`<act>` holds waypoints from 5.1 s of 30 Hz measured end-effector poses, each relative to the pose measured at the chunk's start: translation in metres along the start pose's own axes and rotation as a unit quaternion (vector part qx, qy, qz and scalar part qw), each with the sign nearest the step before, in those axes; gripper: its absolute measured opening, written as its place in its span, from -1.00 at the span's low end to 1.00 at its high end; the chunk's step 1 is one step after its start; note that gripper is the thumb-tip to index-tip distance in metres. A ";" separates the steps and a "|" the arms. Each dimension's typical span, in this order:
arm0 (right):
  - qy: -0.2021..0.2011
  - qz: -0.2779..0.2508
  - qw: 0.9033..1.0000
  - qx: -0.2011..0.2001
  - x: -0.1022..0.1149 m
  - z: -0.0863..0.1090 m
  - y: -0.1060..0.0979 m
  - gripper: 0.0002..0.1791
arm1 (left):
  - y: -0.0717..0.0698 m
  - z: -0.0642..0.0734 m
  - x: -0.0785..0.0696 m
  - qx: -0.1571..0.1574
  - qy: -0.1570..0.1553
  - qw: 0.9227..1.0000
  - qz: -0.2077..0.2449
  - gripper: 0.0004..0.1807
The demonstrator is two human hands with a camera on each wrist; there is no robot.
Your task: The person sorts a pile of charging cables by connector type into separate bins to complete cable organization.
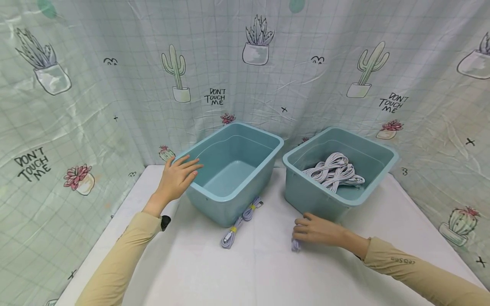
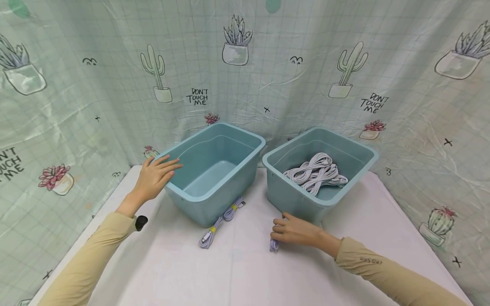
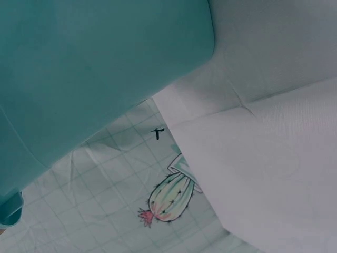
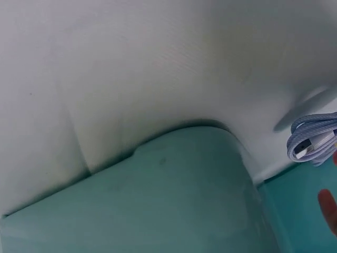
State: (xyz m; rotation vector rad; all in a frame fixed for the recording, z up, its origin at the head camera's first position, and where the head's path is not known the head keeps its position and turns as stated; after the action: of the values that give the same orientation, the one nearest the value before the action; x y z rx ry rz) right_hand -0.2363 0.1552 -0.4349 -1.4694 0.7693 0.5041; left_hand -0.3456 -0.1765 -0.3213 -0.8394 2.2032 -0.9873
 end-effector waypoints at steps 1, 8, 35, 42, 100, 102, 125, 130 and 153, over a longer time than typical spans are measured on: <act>0.002 0.004 1.000 0.000 0.000 0.000 -0.001 -0.64 | 0.000 0.000 0.000 0.000 0.000 1.000 0.000 -0.54; 0.021 0.011 1.000 0.013 -0.004 -0.006 -0.006 -0.40 | 0.000 0.000 0.001 -0.004 0.002 1.000 0.000 -0.55; 0.070 0.021 0.997 0.027 -0.054 -0.046 -0.042 -0.39 | -0.001 0.000 0.000 -0.004 0.001 1.000 0.000 -0.58; 0.072 0.043 0.996 -0.009 -0.071 -0.055 -0.058 -0.38 | 0.001 0.000 0.001 -0.002 0.001 1.000 0.004 -0.59; 0.088 0.075 0.992 -0.057 -0.189 -0.142 -0.083 -0.56 | 0.001 0.001 0.002 -0.002 0.007 1.000 0.006 -0.59; 0.086 0.071 0.992 -0.053 -0.191 -0.147 -0.081 -0.56 | 0.001 0.000 0.002 -0.002 0.007 1.000 0.007 -0.59; 0.085 0.079 0.993 0.017 -0.204 -0.199 -0.046 -0.55 | 0.000 -0.001 0.000 0.004 0.000 1.000 0.004 -0.55; 0.084 0.083 0.993 0.032 -0.205 -0.207 -0.042 -0.56 | -0.001 0.000 0.000 0.007 -0.004 1.000 0.002 -0.63; 0.131 0.027 0.984 0.114 -0.215 -0.212 -0.021 -0.42 | 0.000 0.001 0.000 0.001 -0.001 1.000 0.004 -0.62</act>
State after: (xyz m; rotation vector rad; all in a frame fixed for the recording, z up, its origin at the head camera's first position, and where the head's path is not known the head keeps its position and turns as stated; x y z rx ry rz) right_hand -0.3983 -0.0228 -0.2513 -1.3162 1.0408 0.2541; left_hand -0.3450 -0.1771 -0.3222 -0.8299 2.2018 -0.9824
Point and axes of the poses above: each hand's wrist, its own z-axis away from the middle knuckle, its own y-axis out of the palm, x = y × z, the point moved 8 cm from there along -z, towards the middle knuckle, and after that the axes turned 10 degrees about z, right-handed, at the moved point
